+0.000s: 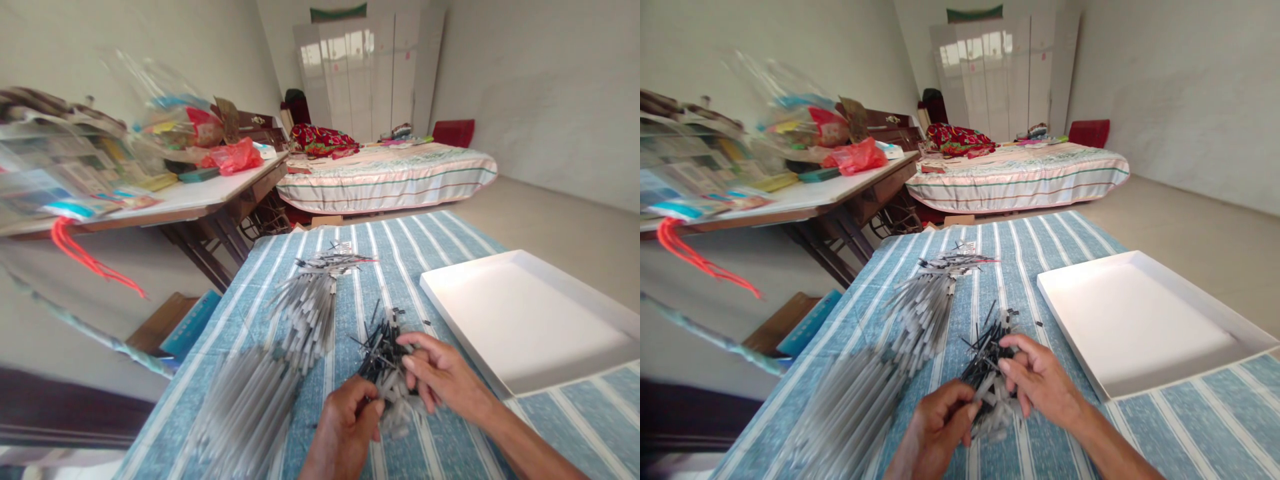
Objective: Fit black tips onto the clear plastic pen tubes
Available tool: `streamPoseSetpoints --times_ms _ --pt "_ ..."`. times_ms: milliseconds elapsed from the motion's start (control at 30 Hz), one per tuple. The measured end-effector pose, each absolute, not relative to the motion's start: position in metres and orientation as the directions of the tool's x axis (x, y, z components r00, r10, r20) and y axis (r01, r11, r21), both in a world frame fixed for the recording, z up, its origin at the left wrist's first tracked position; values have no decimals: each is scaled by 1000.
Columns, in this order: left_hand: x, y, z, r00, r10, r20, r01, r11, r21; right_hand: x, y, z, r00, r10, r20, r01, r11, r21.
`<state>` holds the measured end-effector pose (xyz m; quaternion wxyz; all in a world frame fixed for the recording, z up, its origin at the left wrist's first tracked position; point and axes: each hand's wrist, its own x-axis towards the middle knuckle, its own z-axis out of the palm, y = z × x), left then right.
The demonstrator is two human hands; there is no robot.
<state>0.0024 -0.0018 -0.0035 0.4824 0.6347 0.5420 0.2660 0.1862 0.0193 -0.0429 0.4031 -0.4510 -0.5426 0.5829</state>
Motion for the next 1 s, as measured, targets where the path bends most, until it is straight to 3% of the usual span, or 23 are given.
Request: streamPoseSetpoints --times_ms 133,267,633,733,833,933,1000 --pt "5 -4 -5 293 938 -186 429 45 902 178 14 -46 -335 936 -109 76 -88 -993" --pt "4 -4 -5 299 932 -202 445 51 894 180 14 -42 -296 952 -82 110 -51 -993" --pt "-49 17 -3 265 930 -256 533 79 842 205 34 -47 123 992 -19 -69 -11 -998" --pt "-56 22 1 71 980 -185 359 147 922 202 37 -52 133 991 -20 -46 -14 -999" --pt "-43 23 4 -55 994 -98 6 98 995 196 35 -51 155 988 -21 5 -22 -1000" --pt "-16 21 9 -114 989 -96 -363 49 931 186 25 -41 98 995 13 86 5 -996" --pt "2 18 11 -121 986 -111 -528 30 849 176 14 -33 -99 994 49 139 63 -988"
